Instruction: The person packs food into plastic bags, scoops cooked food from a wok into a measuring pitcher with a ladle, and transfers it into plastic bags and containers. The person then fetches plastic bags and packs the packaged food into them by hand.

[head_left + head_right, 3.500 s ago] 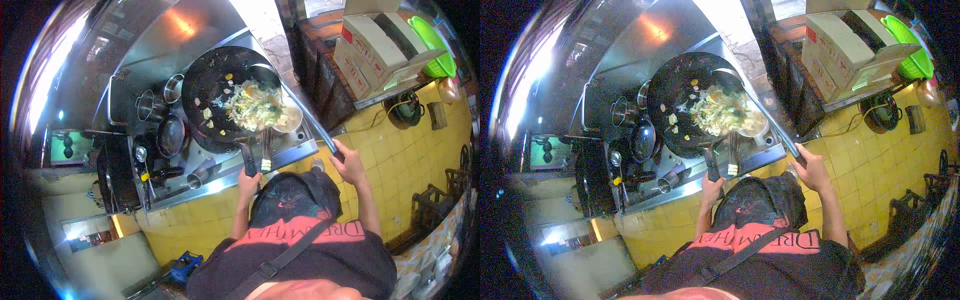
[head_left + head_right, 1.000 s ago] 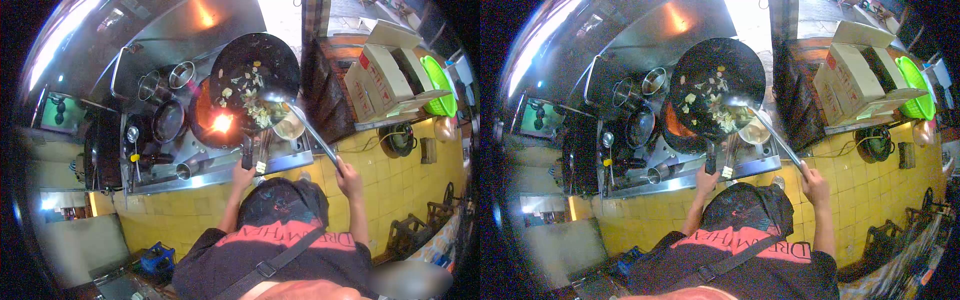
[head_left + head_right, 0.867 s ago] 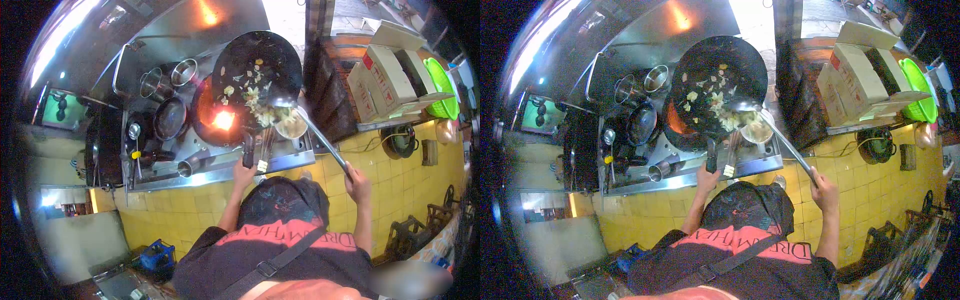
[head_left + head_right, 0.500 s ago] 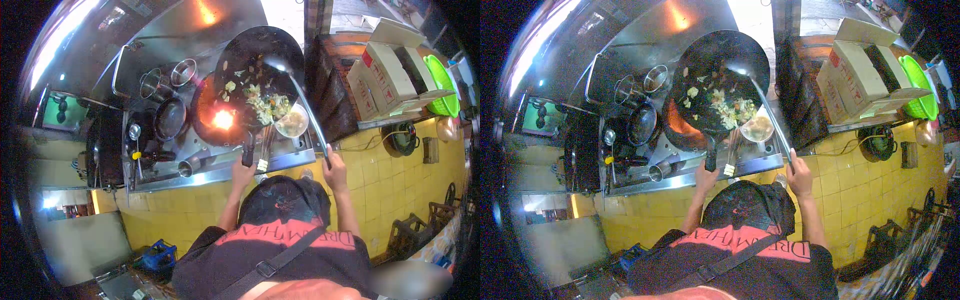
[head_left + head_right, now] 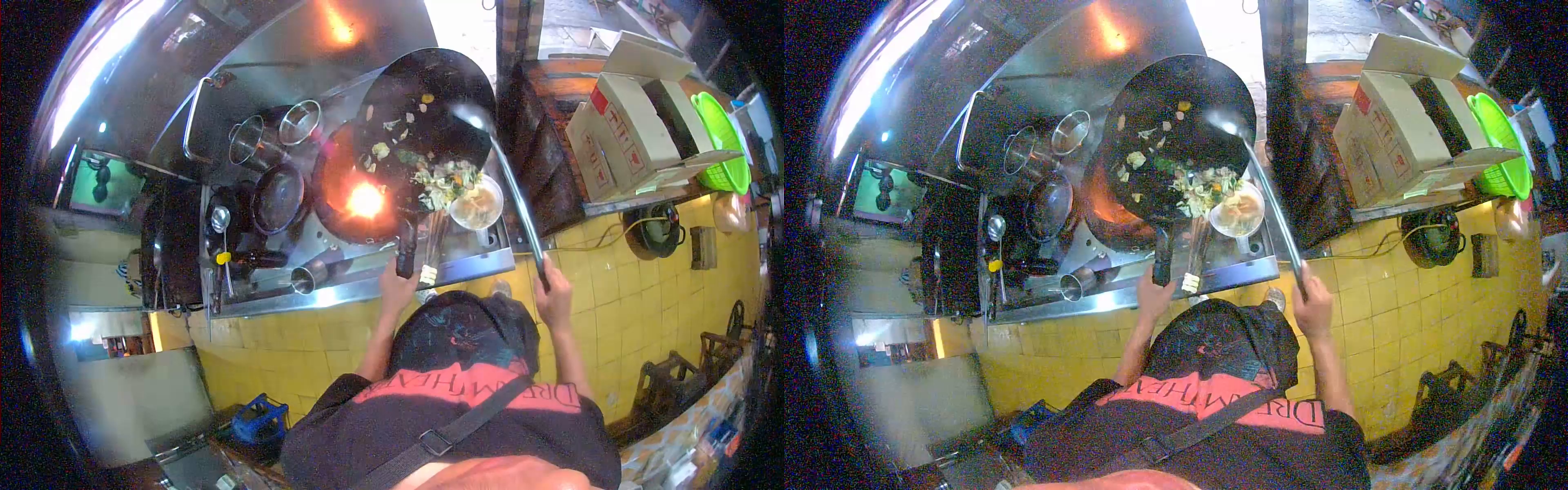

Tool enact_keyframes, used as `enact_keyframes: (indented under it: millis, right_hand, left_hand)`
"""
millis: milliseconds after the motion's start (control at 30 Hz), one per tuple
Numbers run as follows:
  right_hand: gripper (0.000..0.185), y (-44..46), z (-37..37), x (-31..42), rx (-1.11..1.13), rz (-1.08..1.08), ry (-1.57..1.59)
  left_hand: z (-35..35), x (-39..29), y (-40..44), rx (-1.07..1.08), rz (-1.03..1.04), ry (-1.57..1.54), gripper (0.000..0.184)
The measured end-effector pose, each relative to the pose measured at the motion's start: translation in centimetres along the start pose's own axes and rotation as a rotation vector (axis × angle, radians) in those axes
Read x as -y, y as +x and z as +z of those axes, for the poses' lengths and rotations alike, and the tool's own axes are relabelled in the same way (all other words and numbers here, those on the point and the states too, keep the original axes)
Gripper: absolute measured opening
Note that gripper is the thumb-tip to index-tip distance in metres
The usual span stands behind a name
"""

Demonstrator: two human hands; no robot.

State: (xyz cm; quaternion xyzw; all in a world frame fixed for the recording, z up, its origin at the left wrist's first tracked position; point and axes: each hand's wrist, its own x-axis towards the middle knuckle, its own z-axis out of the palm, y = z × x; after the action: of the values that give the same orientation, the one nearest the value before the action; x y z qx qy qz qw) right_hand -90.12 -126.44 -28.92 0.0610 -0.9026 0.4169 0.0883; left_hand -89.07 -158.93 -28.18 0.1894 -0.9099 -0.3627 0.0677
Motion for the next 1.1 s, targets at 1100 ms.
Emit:
enact_keyframes:
  millis: [1100]
  right_hand:
    - [0.054, -2.9, -2.3, -5.2, 0.124, -0.109, -0.302]
  left_hand:
    - [0.3, 0.2, 1.8, 0.014, 0.009, -0.118, 0.038]
